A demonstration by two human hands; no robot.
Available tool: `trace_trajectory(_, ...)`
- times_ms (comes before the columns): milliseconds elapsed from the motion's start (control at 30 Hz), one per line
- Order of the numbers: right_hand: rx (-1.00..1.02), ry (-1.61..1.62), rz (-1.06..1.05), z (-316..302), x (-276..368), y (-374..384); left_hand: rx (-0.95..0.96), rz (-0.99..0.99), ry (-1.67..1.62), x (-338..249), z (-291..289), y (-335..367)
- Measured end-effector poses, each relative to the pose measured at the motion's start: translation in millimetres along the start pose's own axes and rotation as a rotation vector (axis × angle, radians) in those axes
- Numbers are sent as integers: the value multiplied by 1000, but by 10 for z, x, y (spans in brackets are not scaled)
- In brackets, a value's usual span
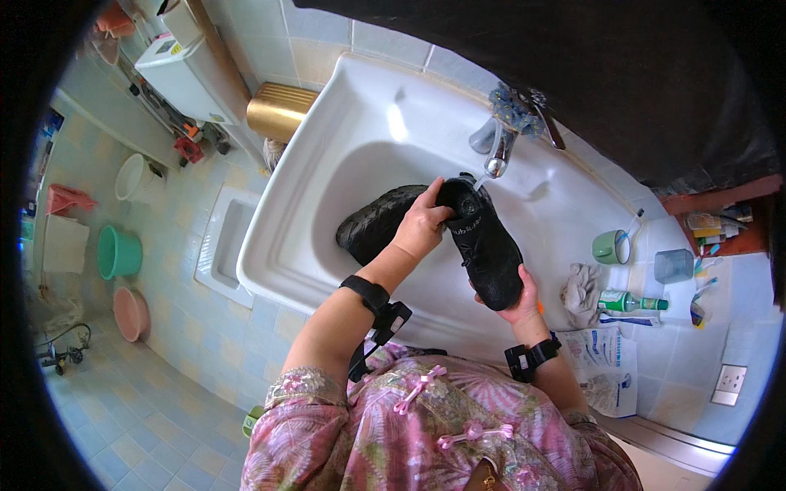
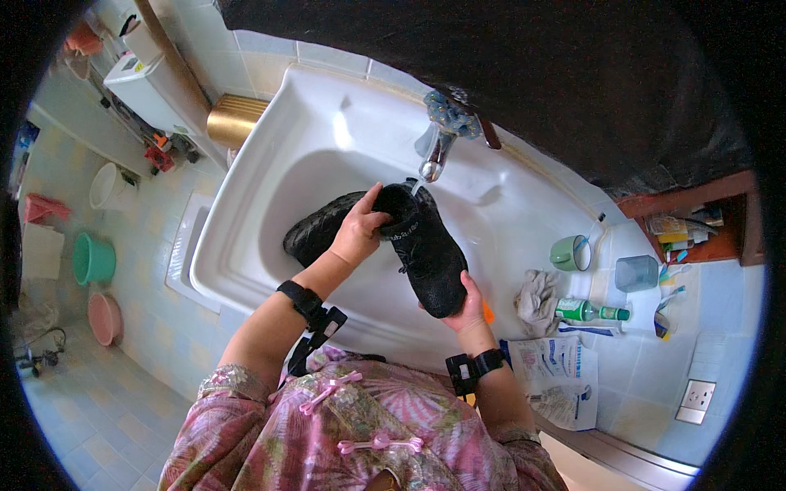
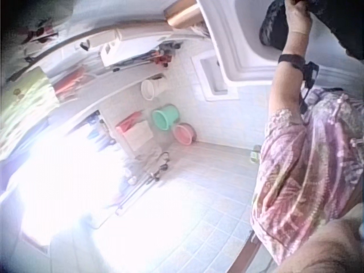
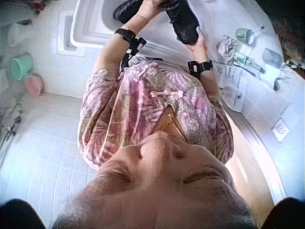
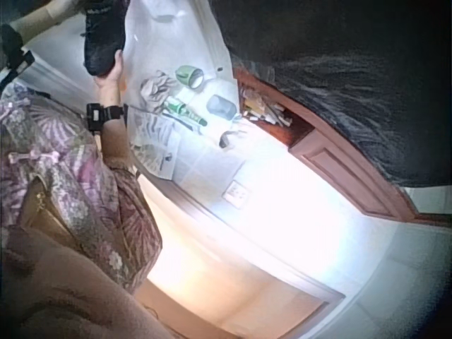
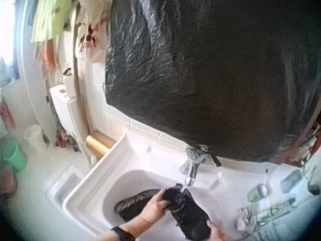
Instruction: The person scrubs two black shoes and a pair of insoles using an orange brush under a running faucet in a bathroom sink.
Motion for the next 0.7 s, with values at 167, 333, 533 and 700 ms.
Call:
trace_trajectory(167,-10,73,31,-12,-11,-4,2,118,48,-128,-33,-55)
trace_trajectory(333,-75,97,30,13,-1,5,43,319,46,-206,-102,-40)
trace_trajectory(533,-87,128,55,-3,-46,53,456,48,67,-313,-52,129)
trace_trajectory(700,-140,-35,-40,-91,-137,112,546,-221,201,-169,120,57)
Point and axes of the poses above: each hand's wrist, its own y-axis towards the middle knuckle, its own z-axis out of the palm, x = y × z, the point moved 3 cm from there along y, towards the middle knuckle, and after that the axes turned 9 degrees about -x, right-handed, at the moved point
